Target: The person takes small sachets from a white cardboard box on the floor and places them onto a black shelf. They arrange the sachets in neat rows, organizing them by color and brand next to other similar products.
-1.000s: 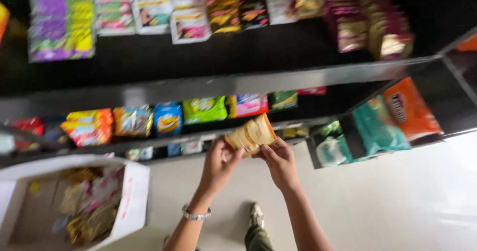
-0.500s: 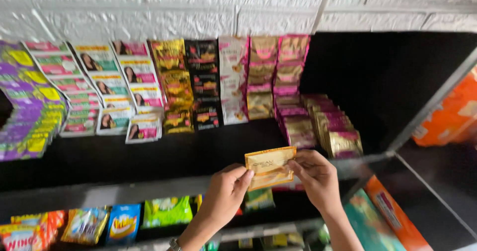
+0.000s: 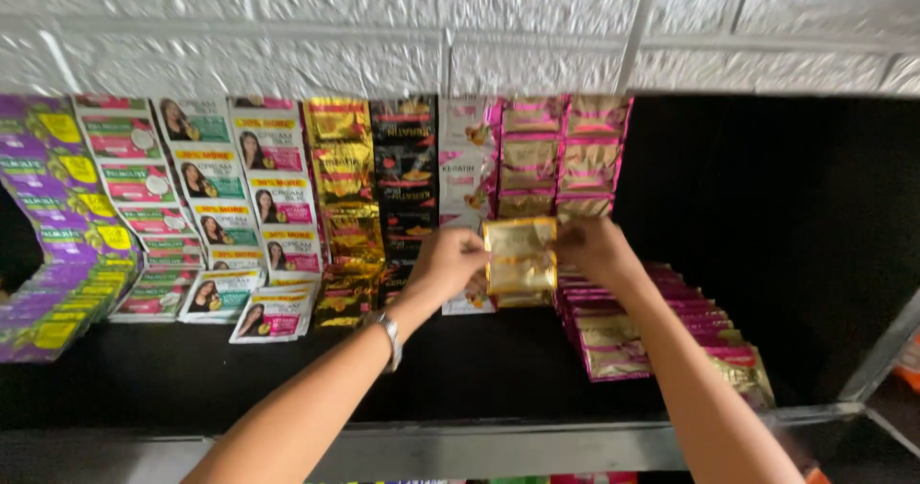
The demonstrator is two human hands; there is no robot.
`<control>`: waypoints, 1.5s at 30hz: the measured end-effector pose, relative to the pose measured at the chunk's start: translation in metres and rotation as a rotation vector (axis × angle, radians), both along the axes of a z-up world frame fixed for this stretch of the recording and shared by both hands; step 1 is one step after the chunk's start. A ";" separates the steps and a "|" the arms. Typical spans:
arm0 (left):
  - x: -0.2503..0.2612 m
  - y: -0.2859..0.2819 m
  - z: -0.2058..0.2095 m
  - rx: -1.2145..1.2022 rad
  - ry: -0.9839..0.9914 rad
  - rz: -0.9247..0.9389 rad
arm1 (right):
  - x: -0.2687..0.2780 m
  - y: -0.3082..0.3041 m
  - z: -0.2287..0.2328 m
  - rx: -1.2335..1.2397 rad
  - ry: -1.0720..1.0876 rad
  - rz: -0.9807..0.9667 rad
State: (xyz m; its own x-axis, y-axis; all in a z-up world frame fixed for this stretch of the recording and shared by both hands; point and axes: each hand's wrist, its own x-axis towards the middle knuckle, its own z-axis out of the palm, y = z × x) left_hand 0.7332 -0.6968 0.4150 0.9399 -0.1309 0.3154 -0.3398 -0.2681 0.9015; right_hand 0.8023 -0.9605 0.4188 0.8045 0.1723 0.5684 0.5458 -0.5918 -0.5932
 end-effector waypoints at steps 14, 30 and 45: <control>0.091 -0.010 -0.066 0.058 0.219 0.188 | 0.111 0.015 -0.050 -0.645 0.158 -0.174; 0.121 -0.027 -0.103 0.489 0.025 0.311 | 0.088 0.027 -0.058 -0.619 0.446 -0.391; 0.104 -0.028 -0.092 0.499 0.034 0.269 | 0.054 0.044 -0.031 -0.734 0.459 -0.451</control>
